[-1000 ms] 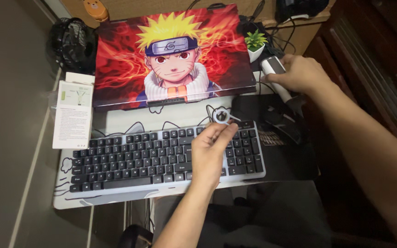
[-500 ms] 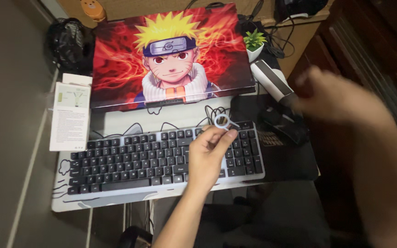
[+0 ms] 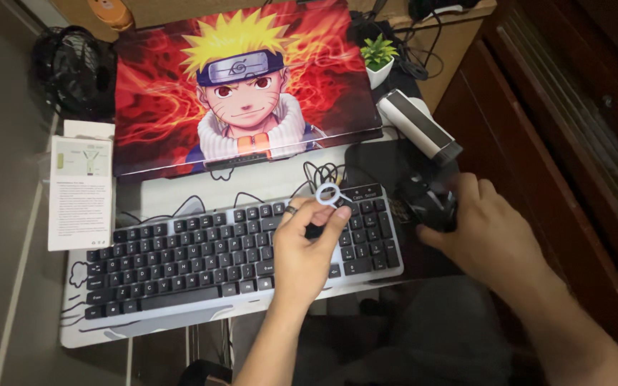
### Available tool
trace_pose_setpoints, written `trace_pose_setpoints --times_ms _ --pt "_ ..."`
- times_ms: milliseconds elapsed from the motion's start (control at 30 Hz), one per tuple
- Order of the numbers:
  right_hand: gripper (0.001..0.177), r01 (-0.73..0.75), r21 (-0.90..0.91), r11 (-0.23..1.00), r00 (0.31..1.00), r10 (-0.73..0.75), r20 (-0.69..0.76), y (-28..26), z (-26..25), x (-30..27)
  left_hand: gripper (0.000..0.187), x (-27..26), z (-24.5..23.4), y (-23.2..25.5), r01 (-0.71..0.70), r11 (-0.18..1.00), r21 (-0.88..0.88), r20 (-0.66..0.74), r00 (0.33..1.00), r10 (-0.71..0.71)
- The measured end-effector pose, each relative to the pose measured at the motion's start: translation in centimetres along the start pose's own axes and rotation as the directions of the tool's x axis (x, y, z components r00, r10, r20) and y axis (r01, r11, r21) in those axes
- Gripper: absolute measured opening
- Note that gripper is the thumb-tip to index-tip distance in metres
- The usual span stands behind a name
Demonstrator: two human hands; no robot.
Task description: The person removes individual keycaps from a keyboard, sprays them with a cleaning solution, and wipes them with a cloth. The person repeats this process for several keycaps throughout the clip.
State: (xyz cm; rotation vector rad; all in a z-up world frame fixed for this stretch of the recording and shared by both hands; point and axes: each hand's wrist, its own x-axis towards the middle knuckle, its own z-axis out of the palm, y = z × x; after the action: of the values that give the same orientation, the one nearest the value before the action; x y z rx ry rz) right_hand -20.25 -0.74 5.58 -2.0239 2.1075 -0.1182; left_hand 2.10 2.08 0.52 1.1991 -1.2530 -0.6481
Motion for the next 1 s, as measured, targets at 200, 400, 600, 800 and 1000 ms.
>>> trace_pose_setpoints --times_ms 200,400,600,800,1000 --pt "0.088 0.105 0.201 0.974 0.993 -0.092 -0.072 2.8 -0.6 3.7 0.022 0.0 0.1 0.5 -0.029 0.985 0.167 0.043 0.999 0.023" --pt "0.074 0.312 0.197 0.929 0.946 -0.284 -0.155 3.6 -0.2 11.4 0.025 -2.4 3.5 2.3 -0.401 0.888 0.225 0.377 0.876 0.300" --pt "0.070 0.291 0.159 0.943 0.953 -0.272 -0.129 2.9 0.7 13.5 0.025 -3.1 7.2 2.9 -0.597 0.761 0.255 0.490 0.758 0.431" --pt "0.068 0.146 0.514 0.846 0.982 -0.058 -0.182 5.5 1.3 12.9 0.024 -2.3 7.8 2.3 -0.597 0.757 0.265 0.521 0.750 0.409" --pt "0.063 0.049 0.454 0.890 0.974 0.058 -0.218 5.5 0.6 8.8 0.027 -0.6 6.1 2.1 -0.468 0.860 0.203 0.488 0.810 0.325"
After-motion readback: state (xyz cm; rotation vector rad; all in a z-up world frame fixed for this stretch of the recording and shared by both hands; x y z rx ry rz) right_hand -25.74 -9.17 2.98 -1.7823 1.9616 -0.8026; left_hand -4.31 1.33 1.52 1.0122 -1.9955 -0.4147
